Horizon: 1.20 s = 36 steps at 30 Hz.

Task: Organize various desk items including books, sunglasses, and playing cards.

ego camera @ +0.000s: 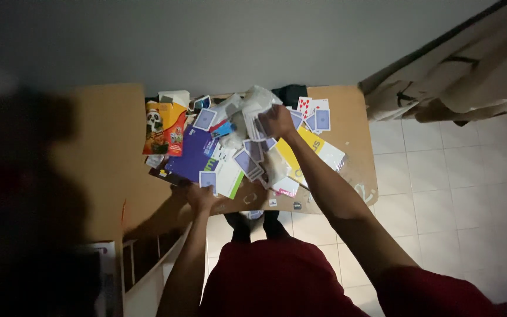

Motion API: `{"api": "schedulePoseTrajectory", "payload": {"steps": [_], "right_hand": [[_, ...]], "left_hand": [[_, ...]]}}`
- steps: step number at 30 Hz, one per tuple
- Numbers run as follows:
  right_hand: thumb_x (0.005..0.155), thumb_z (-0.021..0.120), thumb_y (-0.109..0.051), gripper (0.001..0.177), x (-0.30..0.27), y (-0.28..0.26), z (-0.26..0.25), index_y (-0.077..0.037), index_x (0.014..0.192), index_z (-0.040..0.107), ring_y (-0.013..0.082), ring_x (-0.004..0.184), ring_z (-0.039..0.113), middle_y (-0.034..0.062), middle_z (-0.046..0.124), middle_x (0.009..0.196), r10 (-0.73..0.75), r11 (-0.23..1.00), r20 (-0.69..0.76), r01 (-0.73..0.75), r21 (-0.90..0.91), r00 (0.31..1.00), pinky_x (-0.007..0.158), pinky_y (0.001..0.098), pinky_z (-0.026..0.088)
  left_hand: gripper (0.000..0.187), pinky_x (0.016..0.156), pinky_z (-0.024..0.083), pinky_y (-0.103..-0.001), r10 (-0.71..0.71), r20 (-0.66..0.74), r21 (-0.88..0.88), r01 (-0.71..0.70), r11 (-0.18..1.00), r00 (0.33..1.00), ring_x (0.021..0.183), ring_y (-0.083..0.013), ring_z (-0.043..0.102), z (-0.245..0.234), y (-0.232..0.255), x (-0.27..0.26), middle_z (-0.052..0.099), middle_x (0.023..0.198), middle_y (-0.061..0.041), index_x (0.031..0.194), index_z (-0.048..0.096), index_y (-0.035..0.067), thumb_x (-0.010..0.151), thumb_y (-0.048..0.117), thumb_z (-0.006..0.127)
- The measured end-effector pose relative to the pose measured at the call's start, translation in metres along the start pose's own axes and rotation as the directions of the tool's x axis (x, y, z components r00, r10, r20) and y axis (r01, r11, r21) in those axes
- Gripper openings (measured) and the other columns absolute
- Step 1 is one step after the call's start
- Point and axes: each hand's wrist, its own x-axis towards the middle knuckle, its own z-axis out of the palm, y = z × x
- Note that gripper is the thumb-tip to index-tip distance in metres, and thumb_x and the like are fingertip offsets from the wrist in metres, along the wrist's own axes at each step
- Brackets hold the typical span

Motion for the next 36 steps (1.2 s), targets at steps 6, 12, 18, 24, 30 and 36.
{"api": "schedulePoseTrajectory", "payload": {"steps": [6,12,18,24,30,36], "right_hand": [[0.095,0.070,-0.020,0.025,0.003,-0.029,0.004,0.002,0.086,0.063,0.0142,0.063,0.055,0.0085,0.063,0.071,0.027,0.898,0.223,-0.122,0.423,0.974,0.055,0.0360,0.044],[0.082,0.071,-0.006,0.044,0.003,0.065,0.045,-0.009,0.122,0.055,0.0187,0.078,0.066,0.0104,0.072,0.095,0.181,0.769,0.091,-0.199,0.608,0.979,0.069,0.0314,0.056],[0.096,0.067,-0.029,0.037,-0.081,0.018,0.007,-0.012,0.129,0.067,0.0358,0.118,0.067,0.0156,0.071,0.125,-0.095,0.983,-0.033,0.088,-0.161,0.995,0.100,0.0439,0.055],[0.092,0.065,-0.039,0.056,-0.153,0.000,0.003,-0.018,0.143,0.057,0.0361,0.143,0.041,0.0121,0.047,0.155,-0.248,0.762,0.451,0.460,-0.455,0.857,0.108,0.0609,0.035],[0.087,0.070,-0.038,0.069,-0.183,-0.012,0.000,-0.012,0.148,0.050,0.0408,0.143,0.038,0.0168,0.041,0.157,-0.191,0.844,0.280,0.303,-0.442,0.941,0.112,0.0594,0.033],[0.091,0.067,-0.031,0.050,-0.215,-0.011,0.001,-0.013,0.137,0.066,0.0368,0.142,0.046,0.0145,0.052,0.153,0.003,0.885,0.086,0.038,-0.465,0.996,0.118,0.0489,0.041]], "left_hand": [[0.026,0.069,0.057,-0.045,-0.071,0.067,-0.226,0.085,0.970,0.995,0.079,-0.0306,0.072,-0.024,0.032,0.010,0.076,0.090,-0.017,0.099,0.076,0.003,0.083,0.022,0.083],[0.039,0.080,0.057,-0.037,0.086,-0.221,-0.519,-0.192,0.833,0.972,0.084,-0.0249,0.070,0.014,-0.028,0.071,0.071,0.098,-0.014,0.115,0.063,-0.001,0.081,0.005,0.081],[0.047,0.112,0.046,-0.045,0.567,0.206,0.015,-0.581,0.813,0.798,0.132,-0.0339,0.056,-0.036,0.041,-0.001,0.059,0.143,-0.016,0.138,0.059,0.007,0.092,0.013,0.069],[0.054,0.124,0.012,-0.057,0.522,0.538,0.419,-0.748,0.515,0.661,0.150,-0.0364,0.027,-0.057,0.052,-0.018,0.035,0.163,-0.007,0.151,0.049,0.023,0.098,0.036,0.056],[0.058,0.123,0.015,-0.055,0.543,0.487,0.392,-0.727,0.564,0.684,0.149,-0.0427,0.026,-0.064,0.058,-0.020,0.034,0.162,-0.012,0.150,0.049,0.016,0.097,0.038,0.058],[0.051,0.130,0.016,-0.051,0.515,0.482,0.445,-0.704,0.553,0.709,0.156,-0.0368,0.026,-0.071,0.053,-0.037,0.036,0.163,-0.015,0.149,0.050,0.016,0.103,0.035,0.056]]}}
